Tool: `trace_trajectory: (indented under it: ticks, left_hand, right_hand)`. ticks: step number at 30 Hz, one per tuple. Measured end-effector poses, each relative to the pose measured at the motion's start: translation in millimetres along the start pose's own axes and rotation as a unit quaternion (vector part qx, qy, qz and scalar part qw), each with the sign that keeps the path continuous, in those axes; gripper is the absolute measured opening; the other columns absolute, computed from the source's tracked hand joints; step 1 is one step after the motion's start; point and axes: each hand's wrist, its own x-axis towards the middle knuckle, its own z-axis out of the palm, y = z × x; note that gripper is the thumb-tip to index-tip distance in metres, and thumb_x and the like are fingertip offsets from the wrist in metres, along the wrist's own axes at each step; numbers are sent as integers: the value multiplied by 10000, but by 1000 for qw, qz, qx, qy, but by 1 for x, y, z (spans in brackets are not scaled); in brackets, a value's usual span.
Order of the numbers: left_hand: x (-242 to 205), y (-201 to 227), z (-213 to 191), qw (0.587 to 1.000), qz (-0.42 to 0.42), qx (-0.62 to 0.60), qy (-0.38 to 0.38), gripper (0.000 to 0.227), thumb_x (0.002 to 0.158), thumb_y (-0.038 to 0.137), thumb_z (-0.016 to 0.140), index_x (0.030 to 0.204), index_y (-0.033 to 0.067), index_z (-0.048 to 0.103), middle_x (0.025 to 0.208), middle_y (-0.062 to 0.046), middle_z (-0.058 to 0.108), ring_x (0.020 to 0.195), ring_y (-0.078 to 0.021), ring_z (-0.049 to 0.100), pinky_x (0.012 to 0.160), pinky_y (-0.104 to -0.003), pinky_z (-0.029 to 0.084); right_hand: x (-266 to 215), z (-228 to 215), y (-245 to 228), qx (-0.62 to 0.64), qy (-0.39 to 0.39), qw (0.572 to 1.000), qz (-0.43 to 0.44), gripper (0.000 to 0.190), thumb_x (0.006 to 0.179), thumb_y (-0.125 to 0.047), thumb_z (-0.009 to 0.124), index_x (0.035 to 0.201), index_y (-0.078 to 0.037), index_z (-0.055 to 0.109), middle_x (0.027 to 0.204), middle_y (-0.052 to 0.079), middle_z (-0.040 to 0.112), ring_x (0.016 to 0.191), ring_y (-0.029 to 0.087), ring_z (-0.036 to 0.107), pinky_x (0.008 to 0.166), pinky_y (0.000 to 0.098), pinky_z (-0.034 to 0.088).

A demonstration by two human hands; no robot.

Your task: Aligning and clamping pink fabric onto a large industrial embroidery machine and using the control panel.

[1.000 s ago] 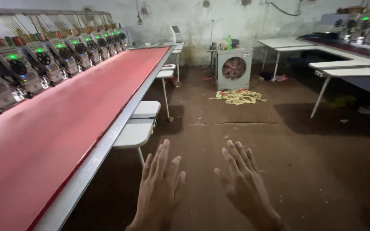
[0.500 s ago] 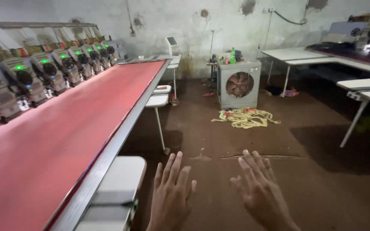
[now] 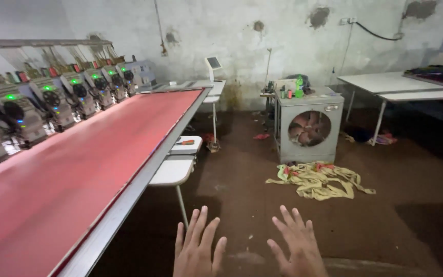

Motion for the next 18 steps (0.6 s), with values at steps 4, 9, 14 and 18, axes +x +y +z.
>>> trace_trajectory:
  ticks: [4, 9, 14, 18]
  left_hand:
    - [53, -51, 135, 997, -50, -51, -39, 474, 989, 423, 531, 1392, 196, 633, 1629, -51, 432, 1510, -244, 373, 1184, -531, 255]
    - [142, -122, 307, 995, -16, -91, -37, 439, 989, 340, 565, 1363, 124, 647, 1618, -147, 422, 1473, -328, 426, 1143, -558, 335]
    - [276, -169, 448, 999, -25, -22, 10, 507, 958, 413, 584, 1416, 195, 603, 1624, -91, 440, 1491, -276, 424, 1151, -544, 338]
    - [361, -206, 556, 999, -25, 18, -42, 676, 948, 515, 587, 1553, 238, 471, 1676, -52, 361, 1541, -230, 326, 1177, -555, 250]
  right_hand:
    - [81, 87, 85, -4, -29, 1000, 7, 590, 917, -397, 658, 1458, -182, 561, 1637, 38, 434, 1562, 291, 297, 1219, 592, 180]
    - [196, 206, 190, 3, -61, 998, 21, 448, 945, -334, 647, 1333, -111, 670, 1612, 70, 456, 1531, 324, 341, 1221, 567, 227]
    - [337, 301, 294, -6, -115, 988, 107, 651, 942, -454, 611, 1533, -217, 478, 1670, 1, 360, 1570, 288, 242, 1203, 603, 180]
    - [423, 379, 356, -53, -114, 982, 137, 813, 937, -505, 589, 1629, -220, 272, 1728, -13, 193, 1596, 225, 121, 1229, 535, 115]
